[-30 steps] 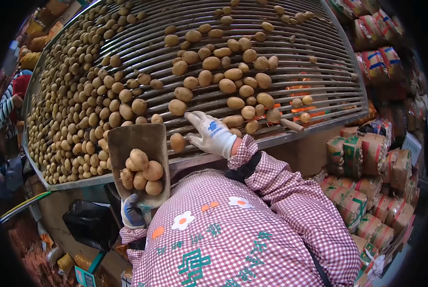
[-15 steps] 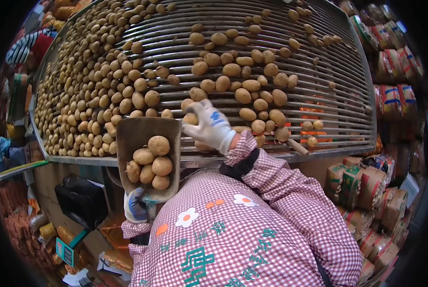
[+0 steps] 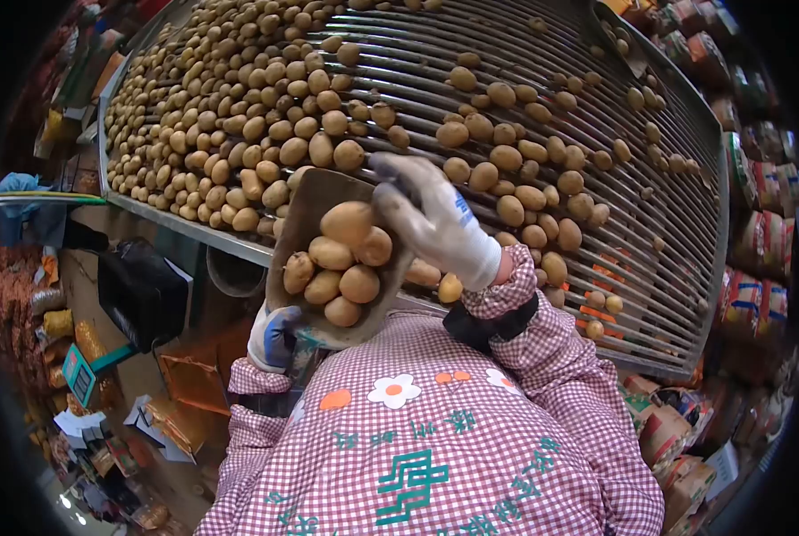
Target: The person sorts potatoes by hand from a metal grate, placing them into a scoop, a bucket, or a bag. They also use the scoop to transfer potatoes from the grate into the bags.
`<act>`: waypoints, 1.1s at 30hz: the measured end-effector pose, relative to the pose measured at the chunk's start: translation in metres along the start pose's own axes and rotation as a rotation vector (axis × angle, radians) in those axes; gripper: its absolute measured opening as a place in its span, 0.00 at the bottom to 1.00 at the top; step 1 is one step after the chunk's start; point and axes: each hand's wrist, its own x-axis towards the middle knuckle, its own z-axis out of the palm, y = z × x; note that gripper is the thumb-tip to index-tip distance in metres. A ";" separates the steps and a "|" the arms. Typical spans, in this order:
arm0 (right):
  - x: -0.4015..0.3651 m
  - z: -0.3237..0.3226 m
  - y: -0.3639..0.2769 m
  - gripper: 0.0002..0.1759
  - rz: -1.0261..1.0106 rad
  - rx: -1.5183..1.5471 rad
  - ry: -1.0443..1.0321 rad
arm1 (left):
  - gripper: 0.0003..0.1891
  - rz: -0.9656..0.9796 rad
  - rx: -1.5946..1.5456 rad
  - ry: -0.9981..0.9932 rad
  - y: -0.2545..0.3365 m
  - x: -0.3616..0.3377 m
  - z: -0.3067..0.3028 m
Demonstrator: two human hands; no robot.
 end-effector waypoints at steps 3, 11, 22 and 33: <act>0.013 -0.001 0.031 0.19 -0.018 -0.233 0.110 | 0.38 -0.025 0.151 0.018 -0.011 -0.002 -0.010; 0.007 -0.007 0.076 0.19 0.120 -0.564 -0.267 | 0.41 -0.016 -0.278 0.054 0.004 -0.004 0.023; -0.007 0.017 0.060 0.34 0.429 -0.961 -0.686 | 0.39 -0.049 -0.343 0.118 -0.003 -0.014 0.027; -0.052 -0.039 0.089 0.30 0.675 1.223 0.066 | 0.37 -0.020 -0.318 0.126 -0.006 -0.014 0.028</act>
